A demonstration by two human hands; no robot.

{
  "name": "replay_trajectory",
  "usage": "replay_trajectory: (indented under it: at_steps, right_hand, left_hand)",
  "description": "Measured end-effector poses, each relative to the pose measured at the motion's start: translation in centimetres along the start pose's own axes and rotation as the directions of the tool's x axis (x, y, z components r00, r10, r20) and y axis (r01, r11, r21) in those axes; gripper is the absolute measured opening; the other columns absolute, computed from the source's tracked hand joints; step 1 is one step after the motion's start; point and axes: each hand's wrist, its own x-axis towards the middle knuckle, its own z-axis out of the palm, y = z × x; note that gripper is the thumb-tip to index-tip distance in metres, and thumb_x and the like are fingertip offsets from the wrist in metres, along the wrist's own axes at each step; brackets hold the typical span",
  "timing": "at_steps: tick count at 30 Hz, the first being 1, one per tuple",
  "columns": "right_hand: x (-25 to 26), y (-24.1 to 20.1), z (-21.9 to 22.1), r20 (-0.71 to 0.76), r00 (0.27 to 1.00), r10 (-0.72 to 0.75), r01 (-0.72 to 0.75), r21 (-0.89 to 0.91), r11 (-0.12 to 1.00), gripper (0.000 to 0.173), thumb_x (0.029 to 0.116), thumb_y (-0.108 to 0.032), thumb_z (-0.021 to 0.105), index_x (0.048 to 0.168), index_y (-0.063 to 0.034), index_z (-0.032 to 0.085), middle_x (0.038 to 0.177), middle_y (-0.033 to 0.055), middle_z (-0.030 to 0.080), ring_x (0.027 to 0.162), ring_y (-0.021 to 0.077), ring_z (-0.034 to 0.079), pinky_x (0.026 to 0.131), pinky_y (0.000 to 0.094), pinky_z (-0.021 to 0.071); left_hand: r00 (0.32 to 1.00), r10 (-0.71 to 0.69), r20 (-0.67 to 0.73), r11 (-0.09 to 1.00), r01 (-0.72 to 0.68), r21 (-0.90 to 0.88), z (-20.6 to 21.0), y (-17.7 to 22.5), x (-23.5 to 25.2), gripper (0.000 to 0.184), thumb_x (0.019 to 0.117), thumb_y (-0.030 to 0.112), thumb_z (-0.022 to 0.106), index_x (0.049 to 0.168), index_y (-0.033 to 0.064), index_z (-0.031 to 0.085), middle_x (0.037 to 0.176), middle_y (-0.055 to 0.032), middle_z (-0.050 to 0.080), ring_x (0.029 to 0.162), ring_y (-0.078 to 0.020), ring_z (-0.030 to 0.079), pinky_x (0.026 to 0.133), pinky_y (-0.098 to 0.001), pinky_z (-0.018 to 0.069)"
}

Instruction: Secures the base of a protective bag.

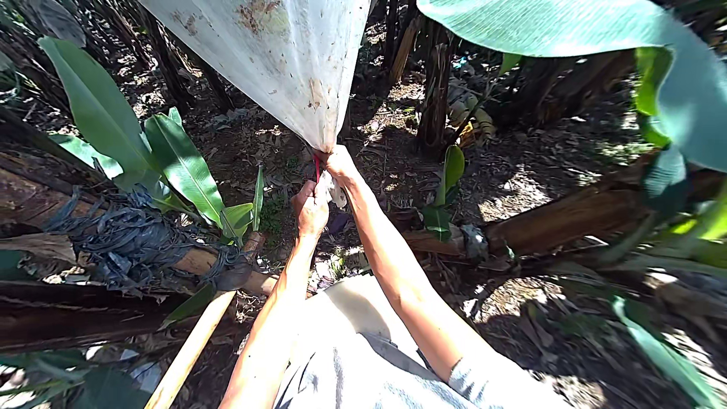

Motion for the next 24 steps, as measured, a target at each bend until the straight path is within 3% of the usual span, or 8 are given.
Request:
replay_trajectory:
  at_steps: [6, 9, 12, 14, 17, 20, 22, 24]
  right_hand:
    - [-0.1, 0.1, -0.1, 0.014, 1.000, -0.005, 0.005, -0.026, 1.000, 0.016, 0.0970, -0.018, 0.070, 0.099, -0.0017, 0.071, 0.085, 0.0053, 0.069, 0.072, 0.0107, 0.061, 0.071, 0.0344, 0.0528]
    - [-0.1, 0.9, -0.6, 0.076, 0.972, -0.224, 0.234, -0.180, 0.955, 0.017, 0.0973, -0.017, 0.068, 0.095, -0.0004, 0.073, 0.087, 0.0098, 0.072, 0.082, 0.0161, 0.068, 0.081, 0.0415, 0.0555]
    - [-0.1, 1.5, -1.4, 0.104, 0.901, -0.422, 0.434, -0.283, 0.855, 0.020, 0.0994, -0.016, 0.064, 0.102, 0.0021, 0.074, 0.095, 0.0153, 0.075, 0.093, 0.0216, 0.072, 0.091, 0.0444, 0.0557]
    - [0.4, 2.3, -1.4, 0.055, 0.872, -0.486, 0.478, -0.308, 0.823, 0.022, 0.0993, -0.017, 0.065, 0.104, 0.0034, 0.073, 0.096, 0.0171, 0.075, 0.095, 0.0243, 0.073, 0.092, 0.0459, 0.0562]
    - [0.7, 3.2, -0.4, -0.041, 0.860, -0.508, 0.471, -0.318, 0.823, 0.022, 0.0983, -0.014, 0.065, 0.107, 0.0050, 0.073, 0.100, 0.0197, 0.075, 0.098, 0.0280, 0.073, 0.095, 0.0472, 0.0565]
    - [-1.6, 1.9, 1.1, -0.071, 0.979, -0.189, 0.166, -0.248, 0.954, 0.028, 0.0943, -0.010, 0.068, 0.115, 0.0076, 0.068, 0.110, 0.0219, 0.070, 0.106, 0.0275, 0.067, 0.098, 0.0436, 0.0516]
    - [-2.2, 3.2, 2.7, -0.138, 0.974, -0.178, 0.144, -0.227, 0.963, 0.034, 0.0965, -0.010, 0.065, 0.122, 0.0119, 0.064, 0.119, 0.0295, 0.067, 0.116, 0.0364, 0.064, 0.104, 0.0512, 0.0478]
    - [-2.3, 2.9, 3.7, -0.270, 0.938, -0.216, 0.160, -0.216, 0.963, 0.033, 0.0971, -0.013, 0.064, 0.125, 0.0041, 0.065, 0.117, 0.0230, 0.070, 0.113, 0.0337, 0.067, 0.101, 0.0541, 0.0522]
  left_hand:
    - [1.000, 0.029, -0.005, 1.000, -0.029, 0.008, -0.5, 0.0, -0.7, 0.031, 0.1028, 0.019, 0.053, 0.073, 0.0115, 0.054, 0.057, 0.0022, 0.047, 0.052, -0.0111, 0.048, 0.053, -0.0320, 0.0423]
    - [0.997, -0.031, 0.065, 0.994, 0.023, 0.111, -2.0, 0.9, 0.2, 0.029, 0.1026, 0.022, 0.054, 0.078, 0.0089, 0.060, 0.060, -0.0020, 0.052, 0.056, -0.0165, 0.053, 0.056, -0.0394, 0.0454]
    - [0.939, -0.099, 0.330, 0.927, -0.033, 0.374, -5.0, 3.7, 2.3, 0.028, 0.1017, 0.025, 0.051, 0.083, 0.0075, 0.064, 0.067, -0.0090, 0.059, 0.067, -0.0270, 0.062, 0.063, -0.0508, 0.0488]
    - [0.816, -0.150, 0.558, 0.862, -0.168, 0.478, -6.8, 6.2, 3.6, 0.032, 0.1015, 0.028, 0.052, 0.079, 0.0090, 0.063, 0.069, -0.0094, 0.060, 0.070, -0.0282, 0.062, 0.064, -0.0521, 0.0483]
    - [0.514, -0.072, 0.855, 0.863, -0.397, 0.312, -6.7, 9.6, 6.0, 0.035, 0.1007, 0.024, 0.055, 0.070, 0.0096, 0.060, 0.062, -0.0046, 0.054, 0.060, -0.0207, 0.055, 0.057, -0.0446, 0.0428]
    - [0.280, 0.088, 0.956, 0.915, -0.402, 0.034, -3.2, 11.5, 10.2, 0.034, 0.1013, 0.018, 0.051, 0.068, 0.0112, 0.057, 0.059, 0.0034, 0.046, 0.055, -0.0086, 0.045, 0.054, -0.0312, 0.0365]
    - [0.369, 0.063, 0.927, 0.906, -0.410, 0.102, -0.8, 11.1, 13.3, 0.034, 0.1033, 0.017, 0.049, 0.072, 0.0056, 0.056, 0.063, -0.0025, 0.047, 0.060, -0.0146, 0.047, 0.059, -0.0370, 0.0386]
    - [0.526, -0.042, 0.849, 0.859, -0.416, 0.300, 0.9, 10.0, 15.7, 0.033, 0.1042, 0.017, 0.048, 0.086, -0.0042, 0.065, 0.079, -0.0173, 0.062, 0.078, -0.0295, 0.062, 0.075, -0.0522, 0.0483]
